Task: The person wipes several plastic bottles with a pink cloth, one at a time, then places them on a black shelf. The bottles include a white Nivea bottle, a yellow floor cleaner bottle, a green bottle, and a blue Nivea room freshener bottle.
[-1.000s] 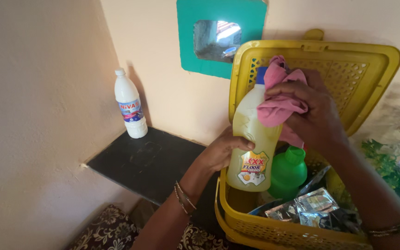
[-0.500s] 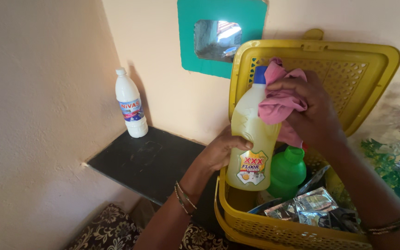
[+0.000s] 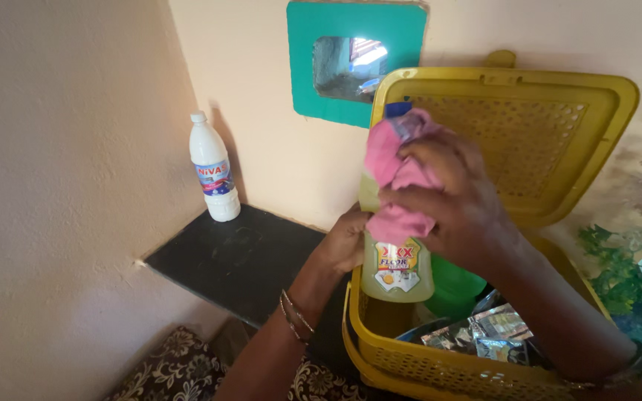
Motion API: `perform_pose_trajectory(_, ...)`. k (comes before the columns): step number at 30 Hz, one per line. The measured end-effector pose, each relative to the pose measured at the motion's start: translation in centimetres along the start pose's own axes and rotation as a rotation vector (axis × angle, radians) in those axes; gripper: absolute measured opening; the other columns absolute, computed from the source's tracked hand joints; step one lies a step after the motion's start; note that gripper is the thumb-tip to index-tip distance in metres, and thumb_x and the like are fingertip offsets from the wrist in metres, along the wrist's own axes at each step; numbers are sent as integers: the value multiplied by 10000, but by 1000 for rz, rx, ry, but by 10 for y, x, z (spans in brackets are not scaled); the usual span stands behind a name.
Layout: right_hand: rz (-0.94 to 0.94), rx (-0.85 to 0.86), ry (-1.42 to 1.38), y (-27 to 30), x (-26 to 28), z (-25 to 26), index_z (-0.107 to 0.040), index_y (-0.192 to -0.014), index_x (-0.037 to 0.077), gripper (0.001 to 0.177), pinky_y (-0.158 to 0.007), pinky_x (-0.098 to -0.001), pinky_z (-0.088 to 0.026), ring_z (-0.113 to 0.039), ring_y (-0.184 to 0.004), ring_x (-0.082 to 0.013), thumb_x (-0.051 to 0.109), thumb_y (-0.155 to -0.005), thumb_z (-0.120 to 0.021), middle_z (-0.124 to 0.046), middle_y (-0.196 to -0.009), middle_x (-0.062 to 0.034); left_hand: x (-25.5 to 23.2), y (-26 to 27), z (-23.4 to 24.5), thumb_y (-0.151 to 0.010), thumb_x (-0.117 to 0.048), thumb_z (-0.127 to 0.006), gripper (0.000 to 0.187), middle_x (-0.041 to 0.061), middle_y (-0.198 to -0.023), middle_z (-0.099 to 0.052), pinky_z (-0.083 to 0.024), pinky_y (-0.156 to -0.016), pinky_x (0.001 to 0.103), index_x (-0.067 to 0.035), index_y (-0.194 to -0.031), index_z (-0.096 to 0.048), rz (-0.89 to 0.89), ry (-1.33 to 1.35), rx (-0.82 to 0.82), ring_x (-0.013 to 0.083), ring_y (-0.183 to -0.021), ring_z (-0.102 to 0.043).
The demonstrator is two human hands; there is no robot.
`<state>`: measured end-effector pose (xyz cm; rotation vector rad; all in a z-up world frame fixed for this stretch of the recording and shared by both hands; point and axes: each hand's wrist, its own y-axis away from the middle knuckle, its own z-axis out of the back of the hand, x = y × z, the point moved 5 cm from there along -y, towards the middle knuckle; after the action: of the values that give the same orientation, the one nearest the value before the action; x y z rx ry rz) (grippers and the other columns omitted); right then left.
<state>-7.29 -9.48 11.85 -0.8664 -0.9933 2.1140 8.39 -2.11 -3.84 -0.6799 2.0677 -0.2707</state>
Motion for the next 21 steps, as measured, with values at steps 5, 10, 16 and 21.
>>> perform_pose_trajectory(5, -294, -47, -128, 10, -27, 1, -759, -1121, 152, 485, -1022, -449, -516, -528, -1292, -349, -21, -668, -768, -541, -1319, -159, -3, 0, -10, -836, -73, -600, 735, 277, -1399, -577, -496, -1133, 534, 92, -1525, -406, 15, -14, 37, 400, -1277, -600)
perform_pose_trajectory(10, -839, -17, -701, 28, -67, -8, -664, -1212, 140, 494, -868, -347, -580, -641, -1156, -234, -51, -759, -617, -655, -1239, -100, -6, 2, -27, -812, -117, -642, 746, 335, -1318, -629, -505, -1119, 545, 121, -1488, -433, 59, 6, 134, 454, -1222, -645)
perform_pose_trajectory(16, -677, -52, -794, 19, -56, -6, -662, -1154, 151, 426, -1009, -375, -535, -629, -1173, -273, 6, -755, -634, -618, -1309, -96, -5, 2, -20, -820, -96, -643, 739, 317, -1323, -633, -508, -1118, 525, 129, -1490, -431, 51, 3, 122, 421, -1224, -651)
perform_pose_trajectory(21, -35, -19, -13, -1, -1, 4, -725, -1058, 187, 510, -1076, -593, -398, -399, -1345, -409, 150, -553, -783, -506, -1369, -210, 1, -1, 3, -873, -37, -604, 673, 219, -1369, -610, -532, -1081, 480, 58, -1513, -418, -74, -13, 39, 328, -1238, -647)
